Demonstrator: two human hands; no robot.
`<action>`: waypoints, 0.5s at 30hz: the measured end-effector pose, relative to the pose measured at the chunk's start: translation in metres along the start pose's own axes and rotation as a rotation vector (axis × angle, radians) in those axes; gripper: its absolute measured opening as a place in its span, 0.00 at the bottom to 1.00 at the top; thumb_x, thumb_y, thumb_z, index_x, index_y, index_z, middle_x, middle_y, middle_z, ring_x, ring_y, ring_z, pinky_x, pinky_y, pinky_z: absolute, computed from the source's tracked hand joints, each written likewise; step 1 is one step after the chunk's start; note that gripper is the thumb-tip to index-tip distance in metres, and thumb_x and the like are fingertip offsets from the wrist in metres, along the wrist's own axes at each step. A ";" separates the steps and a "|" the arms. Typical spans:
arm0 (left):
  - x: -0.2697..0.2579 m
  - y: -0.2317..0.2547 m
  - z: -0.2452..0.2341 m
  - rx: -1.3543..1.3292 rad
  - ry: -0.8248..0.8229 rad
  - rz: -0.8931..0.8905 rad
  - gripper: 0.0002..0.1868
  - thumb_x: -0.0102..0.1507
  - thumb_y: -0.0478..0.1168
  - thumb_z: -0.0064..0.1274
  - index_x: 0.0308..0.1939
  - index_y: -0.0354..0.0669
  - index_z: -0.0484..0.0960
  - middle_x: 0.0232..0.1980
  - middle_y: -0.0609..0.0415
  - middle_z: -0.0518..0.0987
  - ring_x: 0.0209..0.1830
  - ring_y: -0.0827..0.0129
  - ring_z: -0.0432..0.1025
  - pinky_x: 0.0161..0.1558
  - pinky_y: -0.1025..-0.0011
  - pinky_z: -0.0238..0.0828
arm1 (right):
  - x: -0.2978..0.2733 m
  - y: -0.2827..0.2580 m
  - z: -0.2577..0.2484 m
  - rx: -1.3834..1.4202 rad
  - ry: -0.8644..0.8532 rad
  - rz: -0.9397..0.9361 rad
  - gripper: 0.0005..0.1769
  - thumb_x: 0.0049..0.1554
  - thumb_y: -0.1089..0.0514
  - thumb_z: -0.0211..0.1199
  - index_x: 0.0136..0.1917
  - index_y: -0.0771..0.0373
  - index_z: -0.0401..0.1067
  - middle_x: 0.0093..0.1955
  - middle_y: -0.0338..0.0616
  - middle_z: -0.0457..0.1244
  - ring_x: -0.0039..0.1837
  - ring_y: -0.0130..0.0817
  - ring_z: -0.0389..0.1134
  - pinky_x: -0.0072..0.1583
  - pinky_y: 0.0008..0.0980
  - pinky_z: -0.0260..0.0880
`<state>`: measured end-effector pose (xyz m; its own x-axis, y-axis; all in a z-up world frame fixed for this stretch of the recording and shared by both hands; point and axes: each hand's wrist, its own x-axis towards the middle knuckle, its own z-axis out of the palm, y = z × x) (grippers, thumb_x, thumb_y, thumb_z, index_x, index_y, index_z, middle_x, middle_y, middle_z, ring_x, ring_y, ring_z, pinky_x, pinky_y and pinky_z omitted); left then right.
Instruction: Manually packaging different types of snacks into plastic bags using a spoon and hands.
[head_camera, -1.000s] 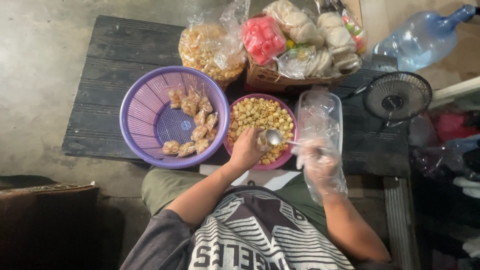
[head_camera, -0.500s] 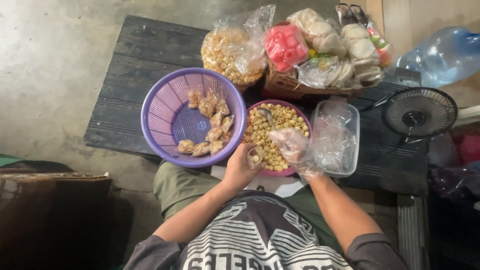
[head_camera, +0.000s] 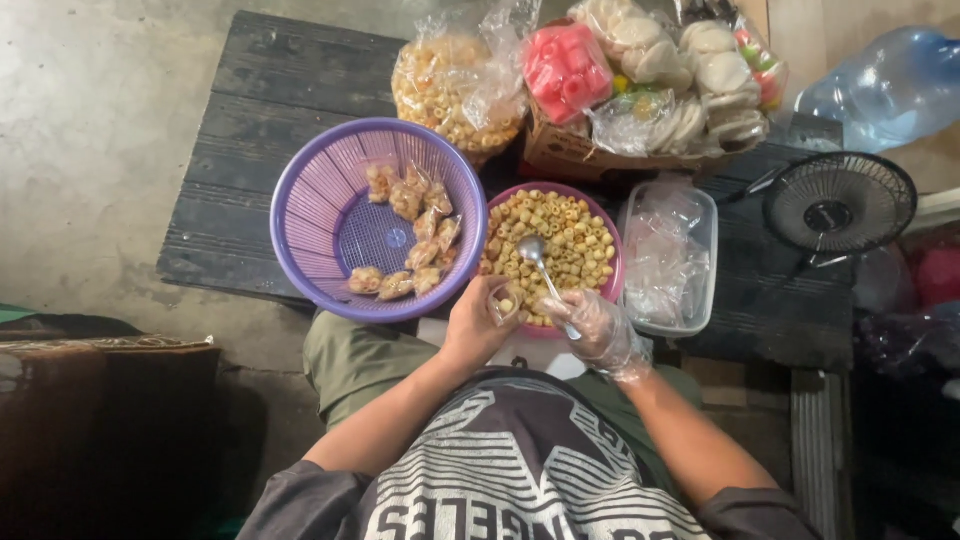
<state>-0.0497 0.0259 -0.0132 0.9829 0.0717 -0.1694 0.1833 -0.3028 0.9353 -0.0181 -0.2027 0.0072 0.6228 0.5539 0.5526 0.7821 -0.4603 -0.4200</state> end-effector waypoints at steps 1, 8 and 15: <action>0.000 0.004 -0.001 0.008 0.005 0.007 0.33 0.50 0.49 0.71 0.58 0.55 0.78 0.45 0.54 0.81 0.50 0.52 0.77 0.51 0.57 0.75 | -0.018 0.013 0.007 -0.035 0.047 -0.087 0.10 0.60 0.60 0.63 0.53 0.61 0.81 0.46 0.44 0.70 0.42 0.45 0.69 0.42 0.38 0.71; 0.004 0.002 0.005 0.039 0.001 0.003 0.34 0.50 0.49 0.71 0.60 0.55 0.77 0.46 0.55 0.82 0.50 0.53 0.77 0.52 0.58 0.75 | 0.006 -0.050 -0.052 0.652 0.097 0.956 0.07 0.56 0.71 0.61 0.37 0.71 0.77 0.31 0.42 0.67 0.37 0.28 0.69 0.41 0.21 0.67; 0.000 0.009 0.004 0.049 -0.007 0.040 0.36 0.50 0.48 0.71 0.61 0.53 0.76 0.46 0.54 0.81 0.50 0.52 0.77 0.52 0.56 0.75 | -0.029 -0.060 -0.053 0.106 0.436 1.378 0.16 0.66 0.48 0.57 0.38 0.50 0.74 0.34 0.34 0.70 0.41 0.25 0.74 0.48 0.23 0.71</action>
<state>-0.0486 0.0196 -0.0061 0.9895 0.0522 -0.1345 0.1442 -0.3519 0.9248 -0.0842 -0.2281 0.0547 0.8266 -0.5383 -0.1642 -0.4120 -0.3800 -0.8282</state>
